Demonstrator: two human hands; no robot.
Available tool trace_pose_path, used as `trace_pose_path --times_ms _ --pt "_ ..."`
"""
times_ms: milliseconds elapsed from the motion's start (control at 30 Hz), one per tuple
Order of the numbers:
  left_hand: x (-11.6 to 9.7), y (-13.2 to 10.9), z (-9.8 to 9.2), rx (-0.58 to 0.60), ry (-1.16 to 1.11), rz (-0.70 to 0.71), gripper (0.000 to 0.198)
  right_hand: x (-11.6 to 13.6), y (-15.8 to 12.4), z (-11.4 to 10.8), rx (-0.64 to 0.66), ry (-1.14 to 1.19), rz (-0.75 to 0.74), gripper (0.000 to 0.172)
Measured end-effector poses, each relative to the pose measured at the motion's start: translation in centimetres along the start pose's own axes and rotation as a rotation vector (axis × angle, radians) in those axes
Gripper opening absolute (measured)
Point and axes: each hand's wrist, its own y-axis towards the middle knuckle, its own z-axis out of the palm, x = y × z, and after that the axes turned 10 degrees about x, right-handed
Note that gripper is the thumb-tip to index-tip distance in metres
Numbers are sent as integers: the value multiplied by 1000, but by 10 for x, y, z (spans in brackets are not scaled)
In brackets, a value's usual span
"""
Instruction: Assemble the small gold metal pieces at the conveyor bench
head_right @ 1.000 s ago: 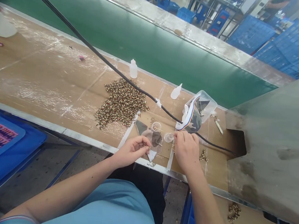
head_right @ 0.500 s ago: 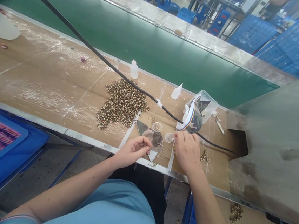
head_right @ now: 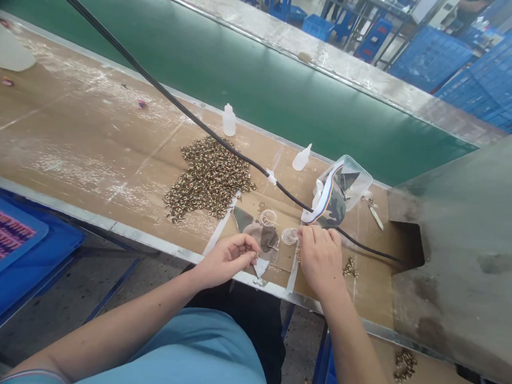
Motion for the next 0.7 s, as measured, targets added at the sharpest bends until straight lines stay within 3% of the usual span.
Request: trace_pose_path --times_ms 333,533,700 --pt "-1 0 0 -32 -44 -5 18 1 0 -6 -30 -45 6 21" --pt "0 3 -3 -47 -206 -54 29 8 -6 -5 -92 171 85 16" --pt "-3 2 -4 -34 -272 -78 35 32 -17 5 -148 514 180 11"
